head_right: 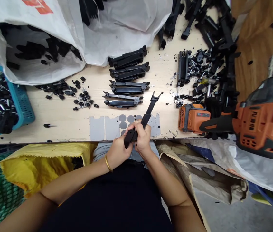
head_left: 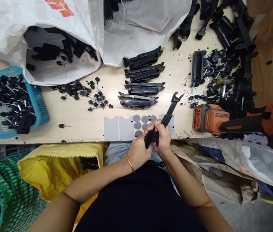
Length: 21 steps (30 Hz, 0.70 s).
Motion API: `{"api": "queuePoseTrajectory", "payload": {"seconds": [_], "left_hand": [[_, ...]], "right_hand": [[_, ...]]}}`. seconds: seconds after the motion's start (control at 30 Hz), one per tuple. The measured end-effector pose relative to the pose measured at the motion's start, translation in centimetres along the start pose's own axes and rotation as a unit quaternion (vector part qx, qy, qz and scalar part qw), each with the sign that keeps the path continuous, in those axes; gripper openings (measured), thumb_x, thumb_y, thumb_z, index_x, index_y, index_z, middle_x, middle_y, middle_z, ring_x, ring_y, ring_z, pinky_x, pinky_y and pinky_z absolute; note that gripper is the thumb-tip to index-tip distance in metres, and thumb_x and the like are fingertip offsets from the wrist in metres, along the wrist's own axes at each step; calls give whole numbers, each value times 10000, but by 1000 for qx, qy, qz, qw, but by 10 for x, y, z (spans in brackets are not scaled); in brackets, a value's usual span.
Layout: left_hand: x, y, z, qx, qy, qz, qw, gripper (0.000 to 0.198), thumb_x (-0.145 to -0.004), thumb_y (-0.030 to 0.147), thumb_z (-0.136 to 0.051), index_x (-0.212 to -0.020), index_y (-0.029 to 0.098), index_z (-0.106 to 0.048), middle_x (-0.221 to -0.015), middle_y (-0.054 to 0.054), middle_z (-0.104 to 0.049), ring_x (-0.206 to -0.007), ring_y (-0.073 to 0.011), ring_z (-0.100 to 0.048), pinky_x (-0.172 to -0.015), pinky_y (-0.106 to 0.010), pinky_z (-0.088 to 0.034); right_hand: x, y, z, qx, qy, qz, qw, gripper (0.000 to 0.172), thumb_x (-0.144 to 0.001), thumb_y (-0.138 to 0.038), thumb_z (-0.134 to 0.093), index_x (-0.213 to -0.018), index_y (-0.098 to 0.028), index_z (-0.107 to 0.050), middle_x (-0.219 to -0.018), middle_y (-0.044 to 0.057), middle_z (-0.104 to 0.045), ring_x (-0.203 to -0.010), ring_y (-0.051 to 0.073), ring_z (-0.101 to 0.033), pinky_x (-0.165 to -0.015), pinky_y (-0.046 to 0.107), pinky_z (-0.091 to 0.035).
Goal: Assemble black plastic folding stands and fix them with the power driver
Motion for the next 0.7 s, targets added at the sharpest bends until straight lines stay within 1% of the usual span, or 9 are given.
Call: {"api": "queuePoseTrajectory", "payload": {"seconds": [0.1, 0.2, 0.33, 0.43, 0.5, 0.53, 0.6, 0.67, 0.7], "left_hand": [[0, -2, -5, -13, -28, 3, 1000, 208, -780, 135, -498, -959, 132, -604, -768, -96, -695, -674, -234, -690, -623, -298, -535], [-8, -8, -7, -51, -64, 7, 997, 221, -774, 125, -503, -971, 133, -603, -793, -97, -699, -702, -233, -690, -631, -296, -531], [-40, -13, -10, -138, -188, -25, 972, 222, -796, 201, -567, -1011, 164, -611, -834, -86, -704, -752, -245, -688, -659, -298, -522], [-65, -14, -2, -247, -235, -68, 937, 226, -775, 257, -649, -976, 158, -620, -880, -102, -682, -821, -268, -670, -703, -321, -519], [-73, -7, 6, -296, -205, -112, 926, 288, -755, 197, -670, -1029, 144, -599, -984, -119, -655, -934, -281, -639, -778, -345, -515], [-73, -1, 10, -306, -179, -138, 925, 346, -751, 149, -662, -1086, 138, -576, -1044, -124, -637, -994, -283, -616, -827, -360, -506], [-67, 9, 14, -300, -124, -180, 929, 445, -760, 85, -629, -1188, 123, -514, -1139, -137, -599, -1084, -279, -568, -917, -390, -473], [-59, 12, 14, -268, -89, -206, 937, 464, -792, 86, -606, -1236, 106, -473, -1193, -151, -575, -1124, -268, -542, -977, -402, -439], [-57, 11, 12, -247, -84, -215, 941, 453, -811, 120, -609, -1241, 104, -467, -1200, -153, -573, -1126, -261, -541, -987, -398, -433]], "right_hand": [[-1, 8, -3, -4, -10, -21, 1000, 295, -706, -304, -621, -535, -196, -407, -517, -36, -538, -452, 98, -519, -500, 262, -508], [-5, 12, 3, -19, 30, -1, 999, 313, -713, -329, -620, -554, -204, -381, -525, -43, -532, -491, 108, -546, -535, 269, -521], [-8, 11, 29, -10, 97, 51, 994, 268, -736, -398, -629, -660, -210, -454, -623, -42, -587, -605, 117, -600, -605, 260, -528], [-7, 19, 44, 127, 9, -56, 990, 308, -743, -483, -647, -736, -195, -539, -642, -11, -626, -583, 132, -604, -552, 262, -512], [2, 20, 53, 263, -87, -126, 953, 361, -769, -526, -619, -687, -183, -541, -581, 10, -611, -509, 143, -582, -492, 275, -488], [5, 11, 57, 333, -111, -111, 930, 367, -794, -521, -597, -670, -182, -536, -569, 18, -605, -497, 148, -576, -492, 286, -483], [4, -24, 56, 469, -109, 30, 876, 294, -833, -459, -577, -728, -184, -562, -662, 47, -637, -609, 179, -612, -594, 329, -506], [5, -53, 36, 577, -102, 202, 785, 221, -839, -390, -586, -922, -185, -602, -910, 105, -669, -884, 244, -624, -800, 409, -492], [5, -54, 24, 620, -117, 257, 732, 278, -833, -363, -597, -1043, -181, -593, -1048, 134, -649, -1020, 275, -585, -892, 447, -450]]}}
Point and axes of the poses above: each hand's wrist, its own x-axis away from the middle knuckle, its own z-axis out of the back of the hand, y = z × x, the point moved 10 cm from there along -x, towards the middle knuckle
